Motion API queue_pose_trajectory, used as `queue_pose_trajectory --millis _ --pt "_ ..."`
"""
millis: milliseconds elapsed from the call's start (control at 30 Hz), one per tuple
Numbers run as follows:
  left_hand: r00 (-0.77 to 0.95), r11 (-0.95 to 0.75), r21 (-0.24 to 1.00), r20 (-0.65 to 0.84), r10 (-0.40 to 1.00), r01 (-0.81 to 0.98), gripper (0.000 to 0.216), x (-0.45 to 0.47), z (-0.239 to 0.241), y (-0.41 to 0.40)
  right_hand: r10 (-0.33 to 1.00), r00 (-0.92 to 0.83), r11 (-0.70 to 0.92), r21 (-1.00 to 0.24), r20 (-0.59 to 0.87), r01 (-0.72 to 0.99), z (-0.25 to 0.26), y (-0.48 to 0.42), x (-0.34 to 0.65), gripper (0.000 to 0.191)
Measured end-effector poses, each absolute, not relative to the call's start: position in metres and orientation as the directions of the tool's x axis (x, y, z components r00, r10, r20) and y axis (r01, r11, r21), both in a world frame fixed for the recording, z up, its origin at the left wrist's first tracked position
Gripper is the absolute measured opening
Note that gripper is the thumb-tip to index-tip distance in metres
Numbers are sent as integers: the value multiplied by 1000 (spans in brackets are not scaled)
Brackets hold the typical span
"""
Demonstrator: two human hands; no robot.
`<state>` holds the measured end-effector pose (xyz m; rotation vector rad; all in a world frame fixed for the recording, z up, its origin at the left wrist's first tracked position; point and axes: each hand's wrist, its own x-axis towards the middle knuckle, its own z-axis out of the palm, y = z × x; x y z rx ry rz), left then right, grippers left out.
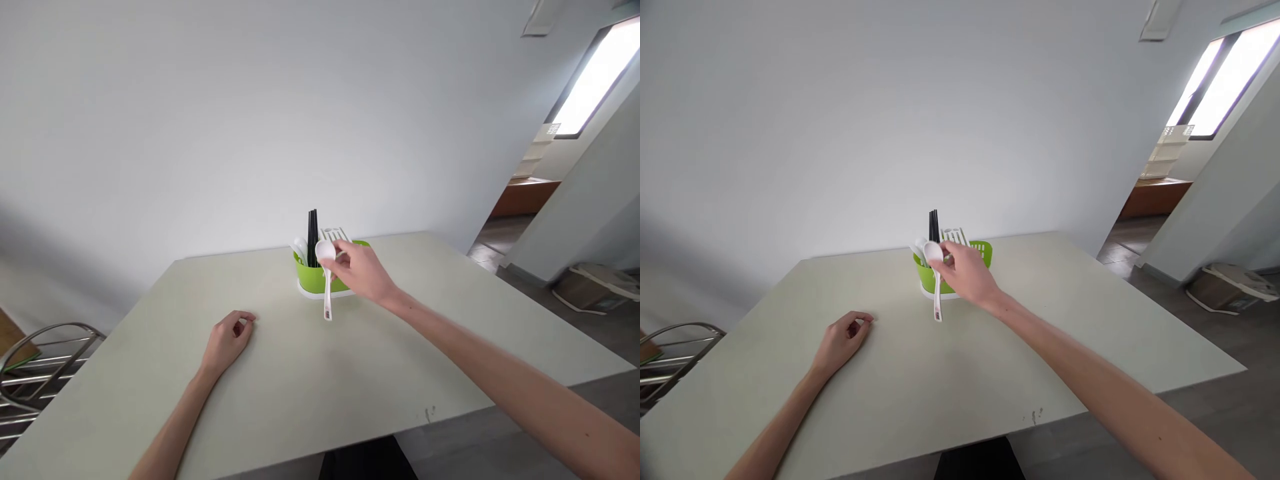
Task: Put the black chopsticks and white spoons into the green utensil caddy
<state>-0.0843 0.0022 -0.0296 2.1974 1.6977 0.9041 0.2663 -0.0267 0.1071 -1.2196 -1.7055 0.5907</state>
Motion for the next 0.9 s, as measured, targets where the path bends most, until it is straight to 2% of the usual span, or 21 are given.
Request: queue_pose_trajectory --millis 200,333,500,600,767,900 --pt "203 -359 503 339 919 786 23 -85 -33 2 714 -25 550 -539 700 638 130 7 252 19" --pt "230 -378 496 333 914 782 23 -85 -34 0 653 -134 524 -316 745 791 122 27 242 23" --pt "239 -385 487 335 911 784 22 -85 -35 -2 724 -303 448 -87 620 890 90 41 226 27" --pt "246 -394 485 341 907 781 22 -84 -36 -3 787 -353 406 6 506 914 73 41 219 28" --pt "245 -395 479 345 906 784 21 -84 -36 -3 873 -326 320 78 362 944 65 36 207 29" --pt "248 -400 476 352 903 783 21 -84 -34 -4 918 -273 264 70 288 962 67 33 196 36"
